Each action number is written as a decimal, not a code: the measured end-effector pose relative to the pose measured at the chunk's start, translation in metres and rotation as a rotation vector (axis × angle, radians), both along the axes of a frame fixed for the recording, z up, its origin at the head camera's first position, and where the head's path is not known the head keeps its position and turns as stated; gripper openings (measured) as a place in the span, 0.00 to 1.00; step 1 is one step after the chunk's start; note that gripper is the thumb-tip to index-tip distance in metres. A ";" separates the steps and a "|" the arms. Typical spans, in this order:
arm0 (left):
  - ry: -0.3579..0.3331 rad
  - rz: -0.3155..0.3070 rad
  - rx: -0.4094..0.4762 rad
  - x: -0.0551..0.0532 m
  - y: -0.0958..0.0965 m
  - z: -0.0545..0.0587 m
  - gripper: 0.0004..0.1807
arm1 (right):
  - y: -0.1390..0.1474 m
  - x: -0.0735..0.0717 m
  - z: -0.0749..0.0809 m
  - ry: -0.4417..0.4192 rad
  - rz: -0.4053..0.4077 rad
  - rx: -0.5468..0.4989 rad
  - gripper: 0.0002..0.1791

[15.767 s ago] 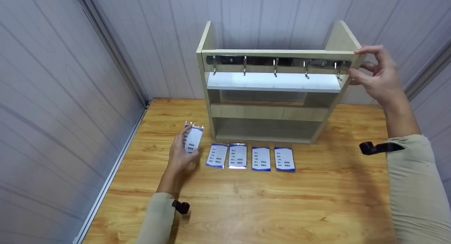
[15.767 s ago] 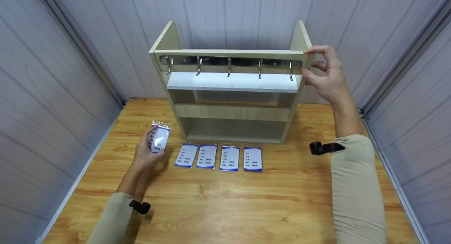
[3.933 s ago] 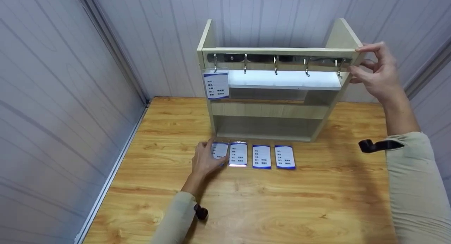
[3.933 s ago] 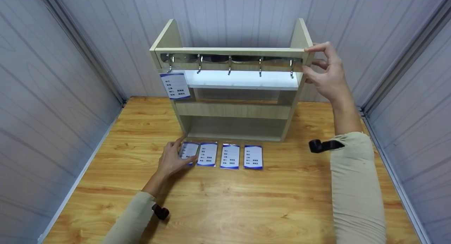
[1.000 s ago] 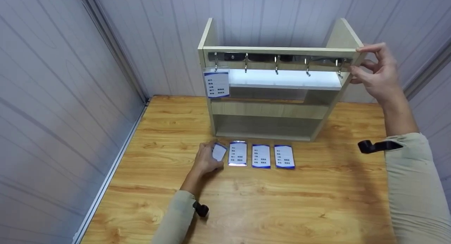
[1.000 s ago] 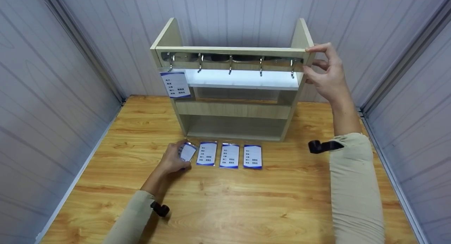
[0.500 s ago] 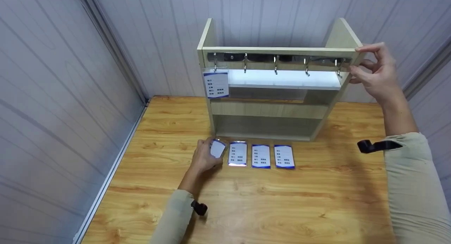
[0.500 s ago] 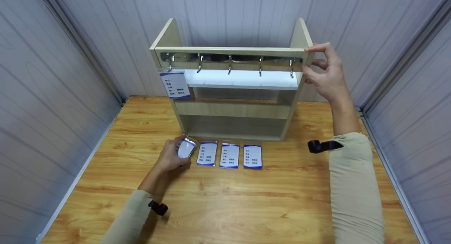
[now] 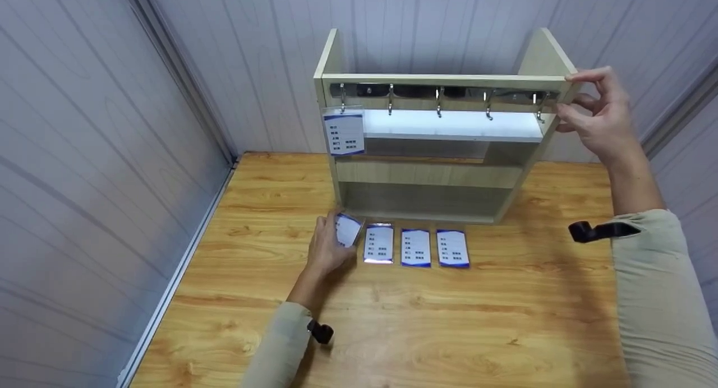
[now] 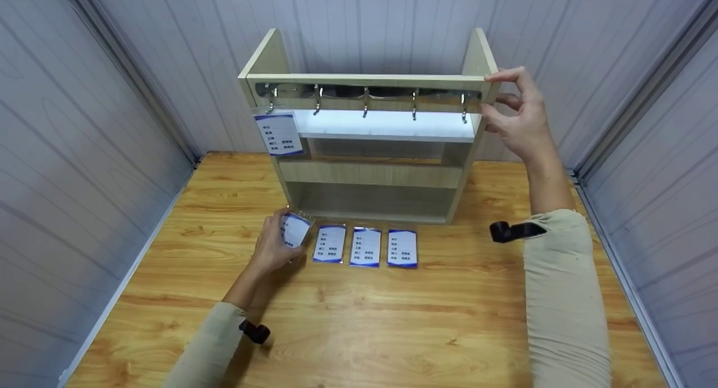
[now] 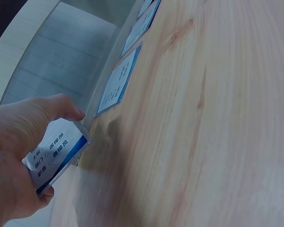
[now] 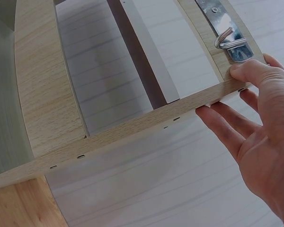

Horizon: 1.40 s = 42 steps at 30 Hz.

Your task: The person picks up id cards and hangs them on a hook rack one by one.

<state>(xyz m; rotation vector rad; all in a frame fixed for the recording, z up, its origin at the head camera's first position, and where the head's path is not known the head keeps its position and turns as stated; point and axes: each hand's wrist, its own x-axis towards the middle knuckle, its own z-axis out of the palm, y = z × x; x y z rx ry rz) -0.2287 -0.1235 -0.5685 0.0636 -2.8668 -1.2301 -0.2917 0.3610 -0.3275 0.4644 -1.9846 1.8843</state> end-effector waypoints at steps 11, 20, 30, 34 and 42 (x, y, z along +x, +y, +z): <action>0.147 -0.038 0.051 0.003 0.009 0.010 0.54 | 0.000 -0.002 0.000 -0.002 0.020 -0.038 0.25; 0.238 -0.072 0.092 0.004 0.020 0.019 0.53 | 0.000 -0.001 0.001 -0.004 0.012 -0.027 0.25; 0.377 -0.106 0.157 0.004 0.032 0.028 0.50 | 0.000 0.001 0.001 -0.022 -0.010 -0.001 0.26; 0.417 -0.112 0.176 0.004 0.037 0.033 0.50 | 0.000 0.000 0.000 -0.014 -0.010 0.005 0.25; 0.463 -0.114 0.242 0.005 0.050 0.045 0.51 | 0.000 -0.001 -0.001 0.002 0.024 -0.035 0.25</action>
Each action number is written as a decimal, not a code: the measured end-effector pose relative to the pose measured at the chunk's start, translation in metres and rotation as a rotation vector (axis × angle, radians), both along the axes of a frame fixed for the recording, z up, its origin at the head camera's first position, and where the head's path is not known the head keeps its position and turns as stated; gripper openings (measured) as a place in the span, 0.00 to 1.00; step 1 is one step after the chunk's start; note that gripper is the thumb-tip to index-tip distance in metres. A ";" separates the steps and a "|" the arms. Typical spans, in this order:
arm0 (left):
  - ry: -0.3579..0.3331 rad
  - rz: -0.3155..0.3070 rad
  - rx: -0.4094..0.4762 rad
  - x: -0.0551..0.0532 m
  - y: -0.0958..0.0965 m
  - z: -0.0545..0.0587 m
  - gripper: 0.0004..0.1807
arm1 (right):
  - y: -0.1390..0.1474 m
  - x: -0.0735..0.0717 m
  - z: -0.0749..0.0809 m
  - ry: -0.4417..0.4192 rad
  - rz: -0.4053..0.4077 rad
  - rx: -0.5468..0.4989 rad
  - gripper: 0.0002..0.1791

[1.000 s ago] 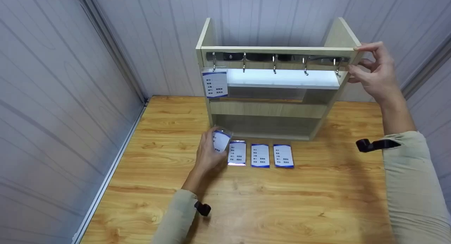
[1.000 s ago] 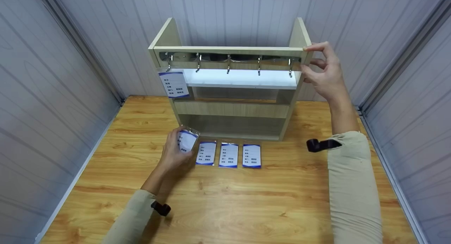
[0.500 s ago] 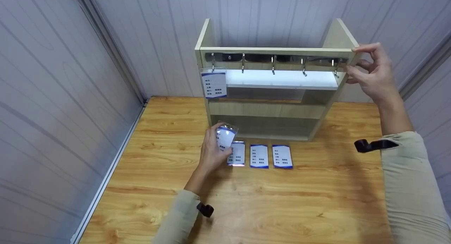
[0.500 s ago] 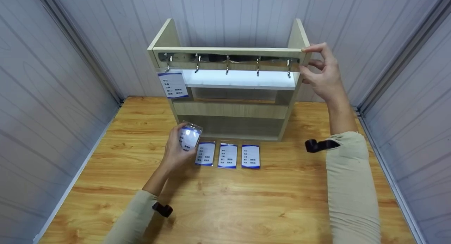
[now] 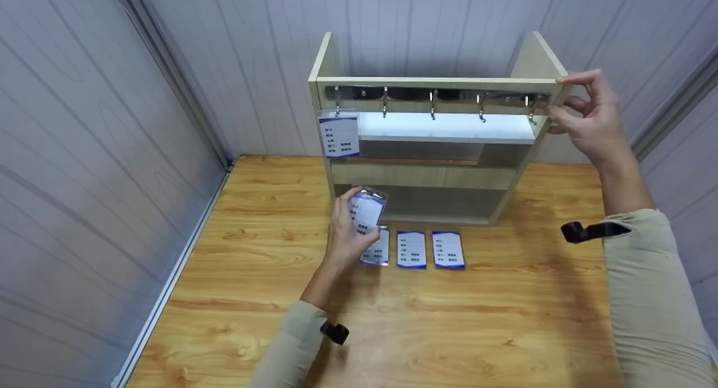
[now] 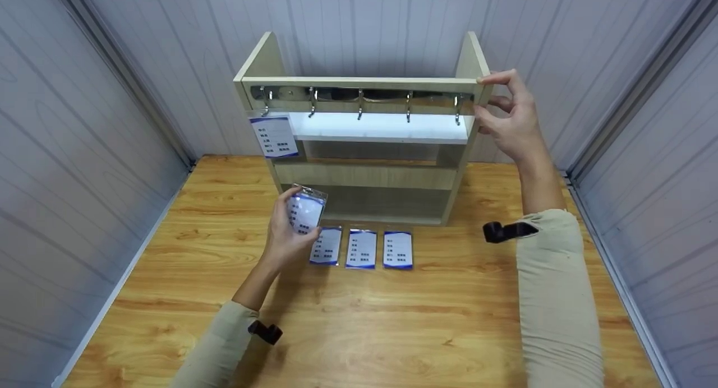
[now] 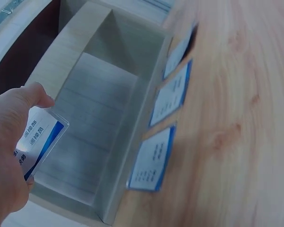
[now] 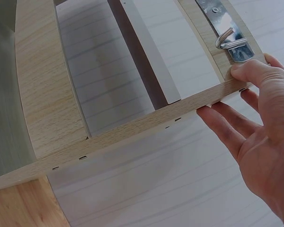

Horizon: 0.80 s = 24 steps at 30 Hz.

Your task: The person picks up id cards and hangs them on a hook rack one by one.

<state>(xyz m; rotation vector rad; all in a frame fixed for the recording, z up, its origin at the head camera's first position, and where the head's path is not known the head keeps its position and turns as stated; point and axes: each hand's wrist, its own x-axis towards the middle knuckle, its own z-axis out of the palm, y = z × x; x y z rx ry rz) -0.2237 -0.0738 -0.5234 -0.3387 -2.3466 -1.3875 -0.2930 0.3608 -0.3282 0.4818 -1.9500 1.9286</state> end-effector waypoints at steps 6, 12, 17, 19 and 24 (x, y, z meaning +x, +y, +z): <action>0.075 -0.017 0.033 -0.003 0.008 0.010 0.50 | 0.000 0.001 0.000 0.001 -0.032 0.061 0.24; 0.094 -0.029 0.058 -0.003 0.016 0.022 0.50 | 0.001 0.001 0.000 0.001 -0.039 0.084 0.24; 0.121 -0.042 0.090 -0.004 0.021 0.032 0.50 | 0.001 0.000 0.000 -0.001 -0.050 0.105 0.24; 0.135 -0.047 0.098 -0.004 0.023 0.035 0.50 | 0.001 0.000 0.000 -0.001 -0.048 0.099 0.24; 0.171 -0.037 0.106 -0.006 0.027 0.045 0.51 | 0.001 -0.001 0.000 0.006 -0.040 0.087 0.24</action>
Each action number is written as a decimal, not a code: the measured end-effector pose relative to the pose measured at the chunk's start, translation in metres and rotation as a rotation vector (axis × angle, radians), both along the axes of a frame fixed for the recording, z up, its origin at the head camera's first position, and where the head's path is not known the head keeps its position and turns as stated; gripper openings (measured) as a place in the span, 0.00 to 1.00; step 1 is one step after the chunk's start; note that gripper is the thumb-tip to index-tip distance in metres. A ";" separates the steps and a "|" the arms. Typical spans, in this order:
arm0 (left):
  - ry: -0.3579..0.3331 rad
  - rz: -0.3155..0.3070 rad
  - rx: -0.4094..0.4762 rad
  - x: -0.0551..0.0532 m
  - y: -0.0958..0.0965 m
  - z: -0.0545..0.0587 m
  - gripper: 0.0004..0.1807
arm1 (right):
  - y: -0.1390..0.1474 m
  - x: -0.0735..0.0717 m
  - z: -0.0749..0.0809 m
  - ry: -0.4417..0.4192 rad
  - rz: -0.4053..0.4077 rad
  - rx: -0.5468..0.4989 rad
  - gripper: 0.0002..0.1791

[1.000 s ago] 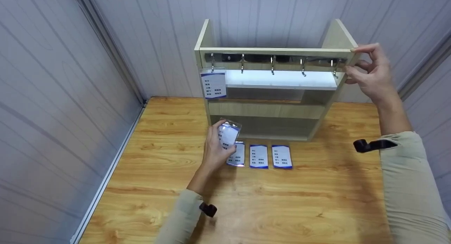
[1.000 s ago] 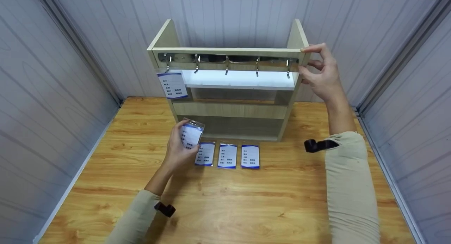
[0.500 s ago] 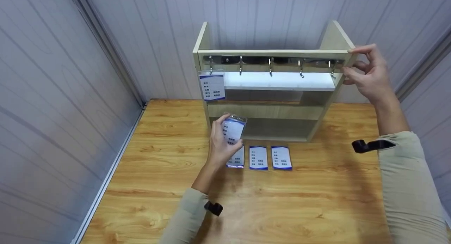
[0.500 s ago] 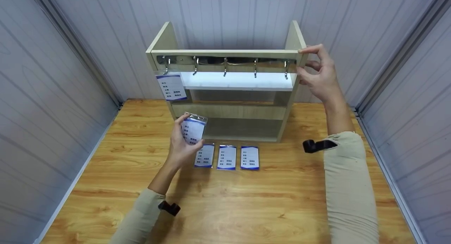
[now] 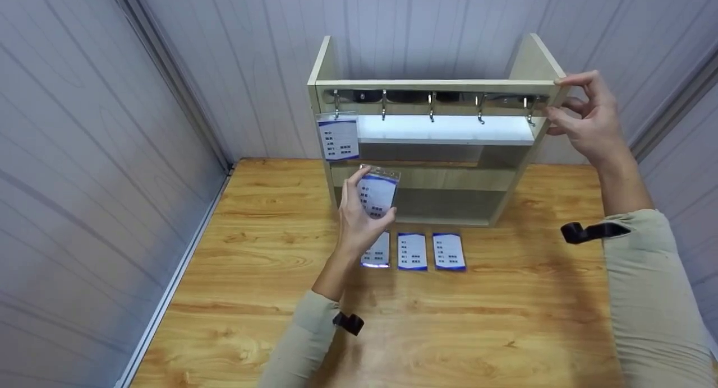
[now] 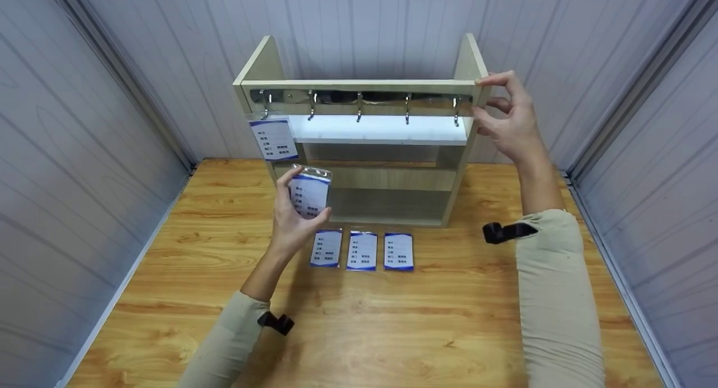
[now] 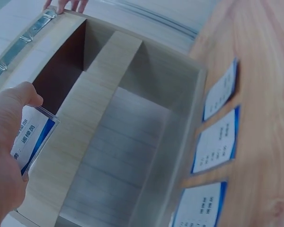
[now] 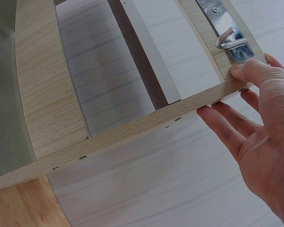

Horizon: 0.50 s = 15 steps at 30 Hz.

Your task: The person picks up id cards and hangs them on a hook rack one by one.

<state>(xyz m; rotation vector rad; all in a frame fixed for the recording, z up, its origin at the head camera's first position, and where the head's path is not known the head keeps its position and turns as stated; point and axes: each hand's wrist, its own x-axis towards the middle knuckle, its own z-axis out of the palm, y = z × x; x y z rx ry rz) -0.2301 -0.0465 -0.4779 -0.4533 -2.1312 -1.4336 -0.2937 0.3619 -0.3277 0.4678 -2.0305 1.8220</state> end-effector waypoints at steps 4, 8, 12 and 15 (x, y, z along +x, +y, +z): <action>0.031 -0.001 0.015 -0.002 0.002 0.008 0.51 | 0.000 0.000 0.000 0.009 0.019 -0.023 0.25; 0.051 -0.001 0.029 -0.004 0.004 0.016 0.51 | -0.001 0.000 -0.001 0.003 0.014 -0.010 0.25; 0.068 0.000 0.035 -0.005 0.005 0.023 0.52 | -0.002 0.000 -0.001 -0.003 -0.003 0.007 0.24; 0.090 -0.004 0.035 -0.009 0.005 0.027 0.51 | -0.002 0.000 0.000 -0.006 -0.006 -0.001 0.24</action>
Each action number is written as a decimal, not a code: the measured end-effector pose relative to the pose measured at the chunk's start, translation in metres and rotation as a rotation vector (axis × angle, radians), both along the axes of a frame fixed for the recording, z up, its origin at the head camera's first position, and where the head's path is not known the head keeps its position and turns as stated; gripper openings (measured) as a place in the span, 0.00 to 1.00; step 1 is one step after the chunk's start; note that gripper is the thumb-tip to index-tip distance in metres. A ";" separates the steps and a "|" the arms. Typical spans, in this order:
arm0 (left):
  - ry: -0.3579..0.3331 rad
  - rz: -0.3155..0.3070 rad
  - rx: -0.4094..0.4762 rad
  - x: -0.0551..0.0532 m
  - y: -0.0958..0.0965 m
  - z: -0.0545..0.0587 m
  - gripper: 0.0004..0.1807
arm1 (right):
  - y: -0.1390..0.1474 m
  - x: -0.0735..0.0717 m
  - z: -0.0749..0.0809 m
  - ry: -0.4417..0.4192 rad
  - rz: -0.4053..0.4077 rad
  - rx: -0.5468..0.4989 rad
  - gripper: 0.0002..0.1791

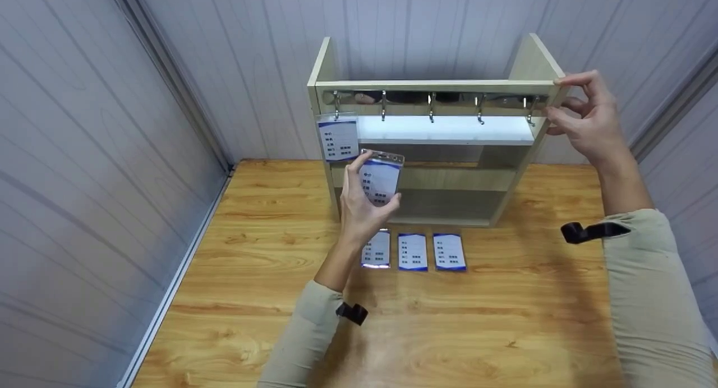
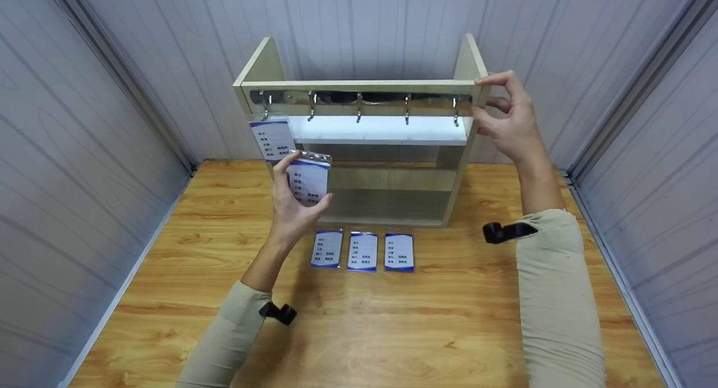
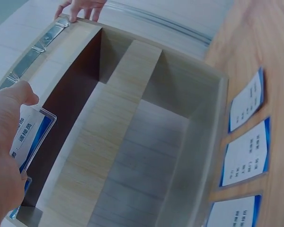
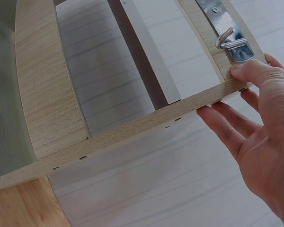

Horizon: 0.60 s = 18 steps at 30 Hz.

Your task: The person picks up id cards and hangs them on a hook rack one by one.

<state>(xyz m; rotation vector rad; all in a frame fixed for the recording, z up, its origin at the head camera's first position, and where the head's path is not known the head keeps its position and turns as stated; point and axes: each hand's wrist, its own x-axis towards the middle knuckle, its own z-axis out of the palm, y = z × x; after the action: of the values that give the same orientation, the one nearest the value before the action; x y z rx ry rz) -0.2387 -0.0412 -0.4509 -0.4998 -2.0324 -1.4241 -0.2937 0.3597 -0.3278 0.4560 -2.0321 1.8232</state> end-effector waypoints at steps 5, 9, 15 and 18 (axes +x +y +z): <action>0.025 -0.003 0.002 -0.004 0.000 0.006 0.51 | 0.000 0.000 0.000 0.000 -0.001 0.011 0.24; 0.030 0.001 0.000 -0.005 0.002 0.013 0.51 | 0.001 0.000 0.000 0.010 0.005 0.018 0.24; 0.044 0.006 0.002 -0.007 0.004 0.023 0.51 | 0.001 -0.001 -0.001 0.010 0.015 -0.023 0.24; 0.044 0.009 0.005 -0.008 0.005 0.026 0.51 | 0.001 -0.001 -0.001 0.009 0.030 -0.064 0.25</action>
<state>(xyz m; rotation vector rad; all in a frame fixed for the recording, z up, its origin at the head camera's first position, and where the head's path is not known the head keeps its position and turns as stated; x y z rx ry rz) -0.2469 -0.0366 -0.4248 -0.5146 -1.9938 -1.4000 -0.2948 0.3602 -0.3288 0.4777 -1.9646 1.8951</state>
